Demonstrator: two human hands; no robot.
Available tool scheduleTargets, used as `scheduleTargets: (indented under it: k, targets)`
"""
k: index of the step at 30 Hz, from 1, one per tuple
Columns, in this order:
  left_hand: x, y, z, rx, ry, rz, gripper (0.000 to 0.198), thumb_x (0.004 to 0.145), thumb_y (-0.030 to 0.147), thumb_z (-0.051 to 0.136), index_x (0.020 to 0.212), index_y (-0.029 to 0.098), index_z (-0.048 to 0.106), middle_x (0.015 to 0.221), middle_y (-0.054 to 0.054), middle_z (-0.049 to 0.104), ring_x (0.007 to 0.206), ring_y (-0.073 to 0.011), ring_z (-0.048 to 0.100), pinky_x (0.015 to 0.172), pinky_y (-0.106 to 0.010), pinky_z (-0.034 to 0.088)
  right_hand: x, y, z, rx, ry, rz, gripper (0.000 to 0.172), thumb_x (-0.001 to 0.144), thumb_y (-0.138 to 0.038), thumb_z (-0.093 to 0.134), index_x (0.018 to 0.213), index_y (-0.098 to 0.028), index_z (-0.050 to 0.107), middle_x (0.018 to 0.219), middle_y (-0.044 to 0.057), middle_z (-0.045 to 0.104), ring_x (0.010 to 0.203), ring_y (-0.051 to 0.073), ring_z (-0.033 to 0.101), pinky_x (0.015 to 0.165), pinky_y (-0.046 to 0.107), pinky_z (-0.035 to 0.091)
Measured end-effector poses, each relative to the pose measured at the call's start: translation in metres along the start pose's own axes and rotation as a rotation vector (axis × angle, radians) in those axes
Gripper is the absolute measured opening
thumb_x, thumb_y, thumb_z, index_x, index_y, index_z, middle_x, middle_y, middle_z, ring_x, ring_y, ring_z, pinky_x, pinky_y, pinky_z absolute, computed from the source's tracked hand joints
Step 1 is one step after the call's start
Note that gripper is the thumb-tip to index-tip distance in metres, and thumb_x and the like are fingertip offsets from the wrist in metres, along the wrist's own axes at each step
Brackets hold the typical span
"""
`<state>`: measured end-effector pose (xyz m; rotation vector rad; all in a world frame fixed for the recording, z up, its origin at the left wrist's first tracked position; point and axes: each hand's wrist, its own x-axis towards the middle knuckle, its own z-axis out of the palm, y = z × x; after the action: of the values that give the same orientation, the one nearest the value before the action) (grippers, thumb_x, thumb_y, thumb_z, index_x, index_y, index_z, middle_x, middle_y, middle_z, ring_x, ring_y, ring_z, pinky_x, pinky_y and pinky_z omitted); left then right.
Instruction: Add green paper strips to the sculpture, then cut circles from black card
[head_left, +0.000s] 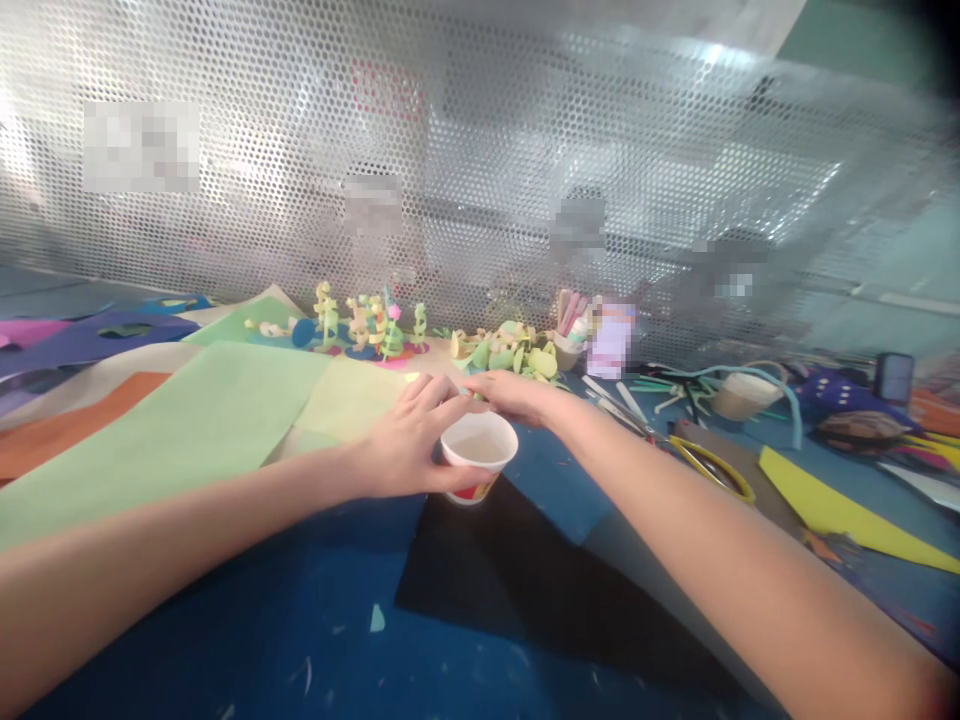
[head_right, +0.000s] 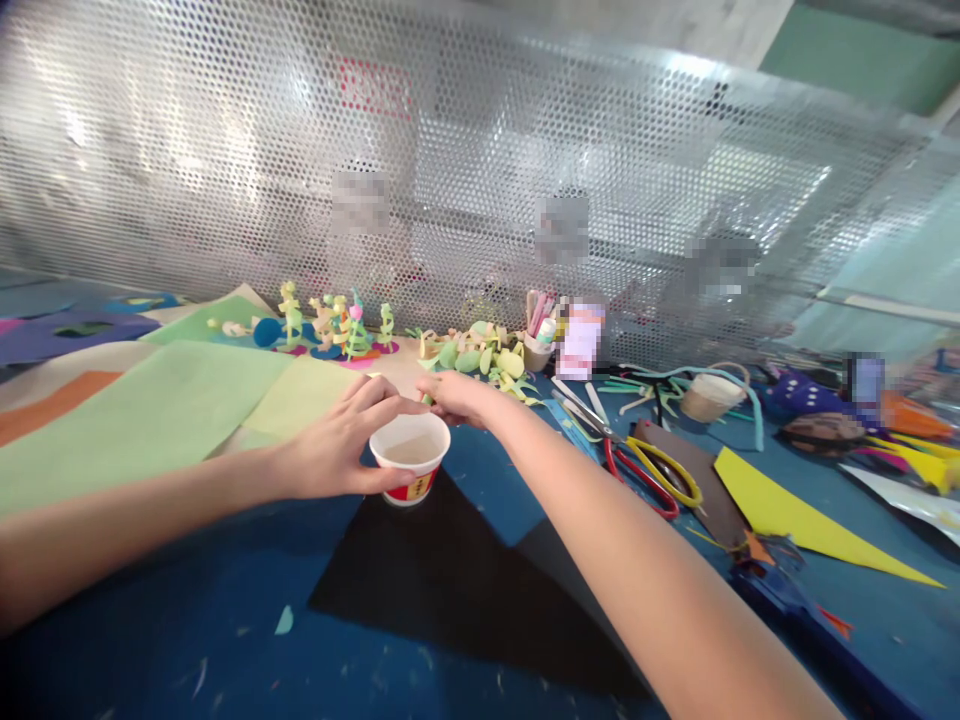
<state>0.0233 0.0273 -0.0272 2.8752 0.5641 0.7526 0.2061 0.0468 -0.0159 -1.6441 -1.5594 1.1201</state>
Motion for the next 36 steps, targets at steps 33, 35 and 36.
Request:
scheduleTargets:
  k: [33,35,36]
  targets:
    - [0.003,0.0,0.002,0.01,0.018,0.03,0.053,0.076,0.049,0.057,0.119,0.02,0.046,0.102,-0.008,0.051,0.099,-0.0248,0.045,0.093,-0.042,0.035,-0.108,0.045,0.012,0.197,0.523,-0.226,0.036,0.085,-0.043,0.047,0.058,-0.02,0.046,0.042,-0.007,0.035,0.038,0.008,0.034,0.04,0.021,0.027]
    - [0.003,0.002,0.001,-0.027,0.02,0.026,0.051,0.076,0.047,0.058,0.118,0.02,0.048,0.103,-0.009,0.053,0.1,-0.0253,0.046,0.093,-0.043,0.035,-0.107,0.047,0.011,0.221,0.539,-0.225,0.035,0.084,-0.043,0.049,0.057,-0.02,0.047,0.04,-0.007,0.035,0.037,0.008,0.034,0.04,0.021,0.027]
    - [0.003,0.004,0.0,-0.057,0.018,0.018,0.051,0.075,0.047,0.059,0.116,0.019,0.049,0.103,-0.009,0.055,0.1,-0.0257,0.046,0.093,-0.043,0.035,-0.106,0.048,0.009,0.239,0.558,-0.224,0.035,0.083,-0.043,0.049,0.057,-0.02,0.047,0.039,-0.007,0.035,0.037,0.008,0.033,0.04,0.021,0.027]
